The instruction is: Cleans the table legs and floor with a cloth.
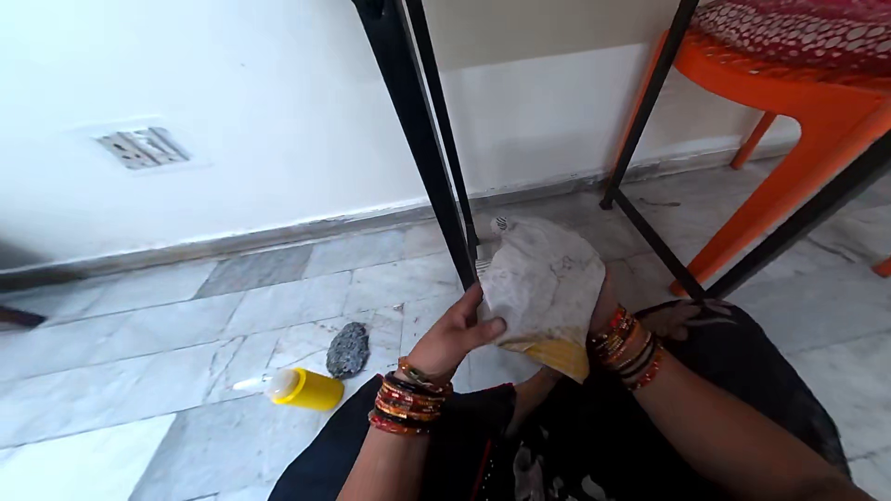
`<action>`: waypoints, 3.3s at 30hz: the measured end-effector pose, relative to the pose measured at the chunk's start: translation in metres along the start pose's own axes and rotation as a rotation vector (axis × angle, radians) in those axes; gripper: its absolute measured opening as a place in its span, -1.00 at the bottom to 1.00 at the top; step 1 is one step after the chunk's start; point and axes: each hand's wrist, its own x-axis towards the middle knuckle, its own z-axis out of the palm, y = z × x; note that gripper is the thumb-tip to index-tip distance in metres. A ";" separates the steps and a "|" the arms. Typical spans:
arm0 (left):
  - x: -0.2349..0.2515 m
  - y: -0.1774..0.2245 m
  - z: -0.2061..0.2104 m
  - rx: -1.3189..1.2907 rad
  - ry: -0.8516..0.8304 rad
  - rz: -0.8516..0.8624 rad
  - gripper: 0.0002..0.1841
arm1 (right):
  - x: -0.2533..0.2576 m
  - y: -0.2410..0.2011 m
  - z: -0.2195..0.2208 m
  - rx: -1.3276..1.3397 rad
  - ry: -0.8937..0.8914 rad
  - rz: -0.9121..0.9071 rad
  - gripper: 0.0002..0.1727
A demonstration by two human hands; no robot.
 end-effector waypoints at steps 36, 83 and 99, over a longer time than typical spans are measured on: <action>0.039 -0.068 -0.044 1.059 -0.225 -0.639 -0.43 | 0.061 0.017 -0.031 -1.379 -0.080 0.174 -0.58; 0.026 -0.055 -0.015 0.255 0.116 -0.280 -0.50 | -0.015 0.004 0.024 -1.662 -1.221 0.323 -0.48; 0.025 -0.030 -0.032 0.645 0.248 -0.217 -0.85 | -0.018 0.052 -0.005 -1.967 -1.255 0.359 -0.38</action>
